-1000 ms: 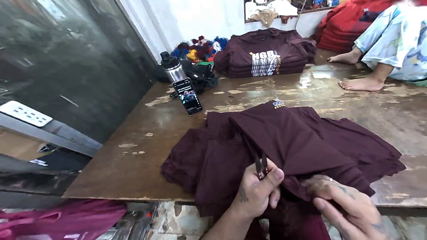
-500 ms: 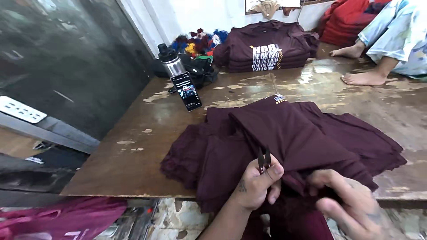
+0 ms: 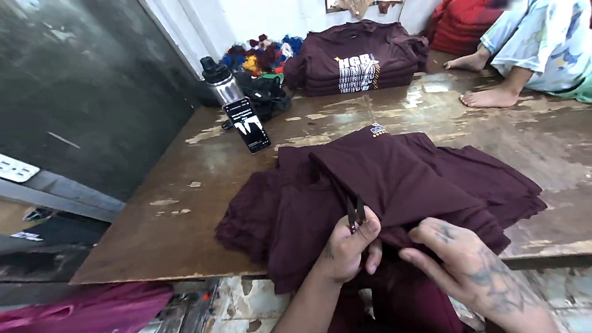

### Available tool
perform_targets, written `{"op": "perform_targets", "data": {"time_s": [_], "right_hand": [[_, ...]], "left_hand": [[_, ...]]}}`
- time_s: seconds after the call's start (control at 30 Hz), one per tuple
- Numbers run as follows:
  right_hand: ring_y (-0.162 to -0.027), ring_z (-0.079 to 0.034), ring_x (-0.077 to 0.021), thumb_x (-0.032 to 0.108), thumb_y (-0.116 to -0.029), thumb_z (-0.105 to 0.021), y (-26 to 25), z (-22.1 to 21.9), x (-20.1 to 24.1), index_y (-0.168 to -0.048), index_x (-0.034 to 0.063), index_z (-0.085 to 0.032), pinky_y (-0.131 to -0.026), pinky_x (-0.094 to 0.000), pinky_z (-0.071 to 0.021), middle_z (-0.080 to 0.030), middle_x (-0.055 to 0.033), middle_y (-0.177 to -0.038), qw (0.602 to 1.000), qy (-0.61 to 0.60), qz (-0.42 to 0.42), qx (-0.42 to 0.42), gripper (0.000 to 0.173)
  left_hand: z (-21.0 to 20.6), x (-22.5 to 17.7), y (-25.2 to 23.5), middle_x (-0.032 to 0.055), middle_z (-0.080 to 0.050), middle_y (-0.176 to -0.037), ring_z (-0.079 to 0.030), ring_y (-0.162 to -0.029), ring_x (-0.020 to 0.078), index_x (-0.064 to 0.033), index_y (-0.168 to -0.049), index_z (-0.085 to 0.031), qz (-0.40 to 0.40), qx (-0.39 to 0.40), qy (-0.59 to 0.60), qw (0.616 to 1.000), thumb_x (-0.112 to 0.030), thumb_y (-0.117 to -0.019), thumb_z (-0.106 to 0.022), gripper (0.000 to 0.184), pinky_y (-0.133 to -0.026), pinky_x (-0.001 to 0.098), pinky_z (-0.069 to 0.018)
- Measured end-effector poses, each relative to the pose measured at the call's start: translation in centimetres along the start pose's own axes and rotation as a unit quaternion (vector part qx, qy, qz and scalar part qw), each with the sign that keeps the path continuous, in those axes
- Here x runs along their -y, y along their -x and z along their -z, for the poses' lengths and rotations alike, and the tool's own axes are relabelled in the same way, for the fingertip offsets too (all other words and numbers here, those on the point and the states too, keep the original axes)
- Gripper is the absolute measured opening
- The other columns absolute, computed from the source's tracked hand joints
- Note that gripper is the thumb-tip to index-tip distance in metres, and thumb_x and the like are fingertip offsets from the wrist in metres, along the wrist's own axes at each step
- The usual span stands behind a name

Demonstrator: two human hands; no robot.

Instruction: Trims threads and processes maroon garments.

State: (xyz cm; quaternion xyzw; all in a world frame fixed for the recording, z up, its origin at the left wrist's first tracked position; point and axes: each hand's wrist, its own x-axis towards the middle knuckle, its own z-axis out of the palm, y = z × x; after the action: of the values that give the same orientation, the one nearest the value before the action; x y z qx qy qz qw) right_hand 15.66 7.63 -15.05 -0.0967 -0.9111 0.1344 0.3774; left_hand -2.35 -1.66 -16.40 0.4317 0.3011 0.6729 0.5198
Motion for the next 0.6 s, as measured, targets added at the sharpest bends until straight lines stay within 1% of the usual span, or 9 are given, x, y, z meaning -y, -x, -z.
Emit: {"op": "perform_targets", "data": {"time_s": [0.07,0.17,0.23,0.33,0.37,0.4,0.43,0.5,0.6], "right_hand": [[-0.083,-0.068,-0.0133,0.027,-0.1062,-0.050,0.9,0.8,-0.4,-0.092,0.0060,-0.064,-0.077,-0.0216,-0.0555,-0.068,-0.0089,-0.083,0.999,-0.030,0.025,0.012,0.029],[-0.111,-0.067,-0.0087,0.024,-0.1084,-0.048,2.5,2.2,-0.5,-0.093,0.0049,-0.059,-0.101,-0.0202,-0.0506,-0.070,-0.0091,-0.096,0.996,-0.081,0.012,0.040,0.027],[-0.109,-0.067,-0.0080,0.028,-0.1081,-0.047,2.6,2.5,-0.4,-0.092,0.0051,-0.057,-0.098,-0.0198,-0.0518,-0.070,-0.0093,-0.095,0.996,-0.083,-0.004,0.044,0.029],[-0.076,-0.063,-0.0129,0.052,-0.1063,-0.045,1.4,1.4,0.1,-0.097,0.0059,-0.061,-0.068,-0.0246,-0.0528,-0.063,-0.0087,-0.081,0.999,-0.020,-0.035,0.020,0.049],[-0.071,-0.062,-0.0165,0.054,-0.1053,-0.045,0.9,0.7,0.3,-0.095,0.0061,-0.061,-0.064,-0.0282,-0.0523,-0.062,-0.0092,-0.078,0.999,0.000,-0.035,0.011,0.051],[-0.070,-0.063,-0.0193,0.047,-0.1054,-0.048,0.5,0.2,0.4,-0.092,0.0059,-0.062,-0.063,-0.0299,-0.0525,-0.062,-0.0098,-0.076,1.000,0.011,-0.021,0.002,0.046],[-0.072,-0.064,-0.0202,0.036,-0.1047,-0.051,0.4,-0.1,0.3,-0.090,0.0056,-0.063,-0.065,-0.0290,-0.0535,-0.063,-0.0101,-0.077,1.000,0.010,-0.002,-0.003,0.036],[-0.085,-0.068,-0.0188,0.024,-0.1054,-0.051,0.8,0.6,0.2,-0.091,0.0051,-0.063,-0.080,-0.0241,-0.0558,-0.068,-0.0112,-0.084,1.000,-0.007,0.020,0.004,0.027],[-0.099,-0.070,-0.0207,0.023,-0.1080,-0.047,2.0,1.2,0.5,-0.091,0.0034,-0.061,-0.097,-0.0279,-0.0539,-0.067,-0.0127,-0.087,0.999,-0.026,0.020,-0.009,0.030]], "left_hand": [[0.1,-0.1,0.2,-0.0146,-0.057,-0.068,-0.054,-0.049,-0.0063,-0.0216,-0.090,-0.055,0.006,0.001,0.004,1.000,-0.042,-0.1014,-0.059,0.023,-0.044,0.0120,-0.0467],[0.2,0.0,0.4,-0.0145,-0.057,-0.067,-0.054,-0.049,-0.0063,-0.0218,-0.091,-0.055,0.006,0.007,0.007,1.000,-0.041,-0.1024,-0.057,0.023,-0.044,0.0114,-0.0461],[0.2,0.1,0.3,-0.0147,-0.057,-0.067,-0.054,-0.049,-0.0066,-0.0216,-0.091,-0.055,-0.001,0.010,0.010,1.000,-0.040,-0.1030,-0.057,0.022,-0.044,0.0113,-0.0457],[0.0,0.2,0.1,-0.0150,-0.057,-0.066,-0.054,-0.049,-0.0072,-0.0208,-0.090,-0.056,-0.010,0.007,0.001,1.000,-0.039,-0.1024,-0.058,0.022,-0.043,0.0111,-0.0457],[0.0,0.2,0.1,-0.0151,-0.057,-0.067,-0.054,-0.049,-0.0073,-0.0209,-0.090,-0.056,-0.010,0.005,0.000,1.000,-0.039,-0.1021,-0.058,0.022,-0.044,0.0112,-0.0459],[0.0,0.2,0.1,-0.0152,-0.057,-0.069,-0.054,-0.050,-0.0071,-0.0213,-0.090,-0.056,-0.009,0.002,0.002,1.000,-0.040,-0.1018,-0.058,0.022,-0.044,0.0115,-0.0462],[0.1,0.2,0.2,-0.0153,-0.058,-0.070,-0.054,-0.050,-0.0069,-0.0219,-0.090,-0.056,-0.005,-0.001,0.003,1.000,-0.041,-0.1015,-0.059,0.022,-0.044,0.0119,-0.0468],[0.2,-0.1,0.3,-0.0161,-0.059,-0.072,-0.055,-0.050,-0.0072,-0.0229,-0.092,-0.057,0.003,0.000,-0.025,1.000,-0.044,-0.1010,-0.058,0.023,-0.043,0.0124,-0.0484],[0.1,-1.0,0.4,-0.0128,-0.053,-0.069,-0.051,-0.051,-0.0079,-0.0152,-0.092,-0.053,-0.015,0.004,-0.249,0.968,-0.038,-0.1067,-0.050,0.027,-0.047,0.0106,-0.0462]]}}
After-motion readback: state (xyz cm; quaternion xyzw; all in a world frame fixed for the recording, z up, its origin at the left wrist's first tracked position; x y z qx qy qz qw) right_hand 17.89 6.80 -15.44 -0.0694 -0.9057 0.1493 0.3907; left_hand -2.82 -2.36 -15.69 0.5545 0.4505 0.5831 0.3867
